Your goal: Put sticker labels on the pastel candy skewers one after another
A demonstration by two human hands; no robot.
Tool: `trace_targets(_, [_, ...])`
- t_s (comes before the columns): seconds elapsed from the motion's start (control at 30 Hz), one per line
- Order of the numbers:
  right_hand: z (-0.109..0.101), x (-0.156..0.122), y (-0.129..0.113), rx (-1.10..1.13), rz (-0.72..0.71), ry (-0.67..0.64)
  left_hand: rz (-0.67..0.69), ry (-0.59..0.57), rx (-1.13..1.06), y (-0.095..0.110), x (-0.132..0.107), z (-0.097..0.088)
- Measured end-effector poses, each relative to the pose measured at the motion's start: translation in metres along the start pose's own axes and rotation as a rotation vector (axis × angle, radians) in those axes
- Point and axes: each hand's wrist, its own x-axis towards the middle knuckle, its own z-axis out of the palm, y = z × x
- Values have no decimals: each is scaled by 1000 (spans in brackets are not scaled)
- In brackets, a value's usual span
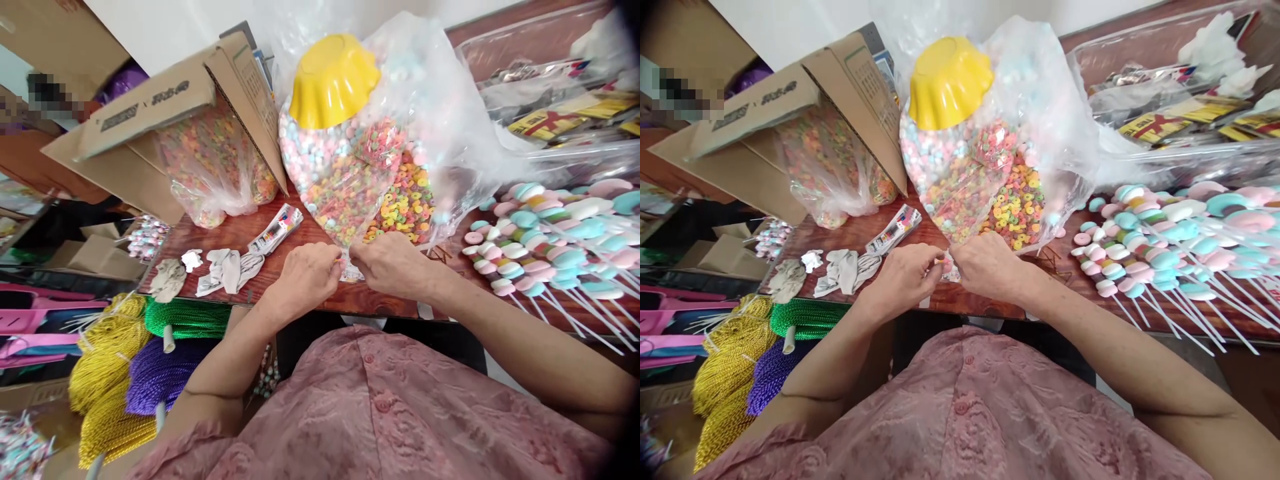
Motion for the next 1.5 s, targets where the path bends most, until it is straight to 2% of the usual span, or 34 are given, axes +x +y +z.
trace_targets(0.1, [1,2,-8,10,22,11,-28,-39,17,1,-8,-5])
trace_targets(0.2, [4,2,-16,47,7,11,-61,-24,-10,2,-17,-3])
trace_targets(0.4, [25,-2,-31,129,-48,127,-161,86,-34,7,-37,16])
trace_targets(0.53, [40,-4,-36,180,-51,153,-202,127,-27,6,-47,29])
trace_targets(0.73, [46,-7,-50,182,-21,193,-177,254,-109,1,-51,36])
trace_targets(0.83, [56,-6,-58,153,-8,247,-182,316,-223,1,-51,36])
trace_targets(0.93, [73,-2,-61,138,-54,329,-238,355,-434,2,-50,40])
trace_targets(1.03, [88,3,-57,148,-93,445,-321,340,-725,1,-50,51])
trace_targets(1.13, [95,6,-53,198,-134,513,-383,339,-882,0,-53,62])
trace_targets(1.2, [94,8,-52,266,-168,528,-414,377,-984,1,-54,62])
trace_targets(1.3, [79,12,-46,365,-182,529,-442,432,-1247,3,-49,47])
trace_targets(1.4, [49,18,-33,493,-199,521,-407,438,-1354,-1,-35,20])
trace_targets(1.5, [16,18,-14,746,-175,617,-391,452,-1347,-10,-20,-3])
